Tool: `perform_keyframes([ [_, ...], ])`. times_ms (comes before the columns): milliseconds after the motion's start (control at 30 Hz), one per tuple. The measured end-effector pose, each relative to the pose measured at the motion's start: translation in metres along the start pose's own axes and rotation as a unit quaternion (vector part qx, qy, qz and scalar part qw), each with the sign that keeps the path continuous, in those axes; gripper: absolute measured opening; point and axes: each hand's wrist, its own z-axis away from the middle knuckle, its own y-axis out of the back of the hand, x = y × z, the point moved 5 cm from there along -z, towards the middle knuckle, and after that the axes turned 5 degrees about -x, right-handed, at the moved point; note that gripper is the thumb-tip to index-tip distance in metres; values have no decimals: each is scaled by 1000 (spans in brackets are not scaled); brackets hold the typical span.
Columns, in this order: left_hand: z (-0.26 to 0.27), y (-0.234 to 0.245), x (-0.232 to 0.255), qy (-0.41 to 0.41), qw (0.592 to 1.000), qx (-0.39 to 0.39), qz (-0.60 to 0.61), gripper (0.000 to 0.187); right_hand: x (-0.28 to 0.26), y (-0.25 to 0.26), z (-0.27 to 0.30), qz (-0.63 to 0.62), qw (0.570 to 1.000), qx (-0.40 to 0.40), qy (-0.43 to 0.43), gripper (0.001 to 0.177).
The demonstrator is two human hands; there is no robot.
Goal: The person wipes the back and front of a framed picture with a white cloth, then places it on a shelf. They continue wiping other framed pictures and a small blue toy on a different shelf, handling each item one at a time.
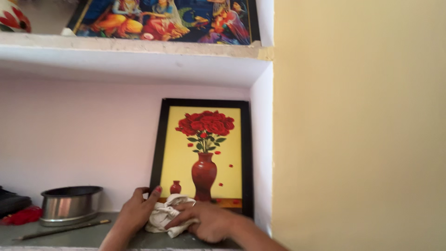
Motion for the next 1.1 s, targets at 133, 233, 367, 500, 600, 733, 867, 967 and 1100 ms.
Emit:
perform_keyframes([
  [133,15,-1,23,-22,993,-54,-104,66,-7,43,38,32,989,-109,-98,53],
  [233,16,-4,20,3,989,-72,-127,53,-13,79,58,109,949,-168,-242,41],
  [367,10,-12,12,6,994,-84,-73,46,-27,123,53,141,947,-14,-288,48],
  [500,10,-15,8,22,994,-77,-72,47,-45,149,39,322,905,180,-213,30],
  [600,17,-8,11,25,993,-77,-83,49,-39,133,36,379,870,115,-294,43],
  [733,21,-4,20,22,993,-87,-76,48,-24,84,44,333,860,-25,-386,53],
  [867,31,-5,22,20,993,-82,-80,49,-19,45,60,240,884,-4,-402,56],
  [967,32,-1,27,22,992,-91,-85,52,-18,37,66,223,885,6,-409,59],
  [1100,31,-1,26,21,993,-93,-75,50,-24,27,66,193,895,-13,-402,60],
])
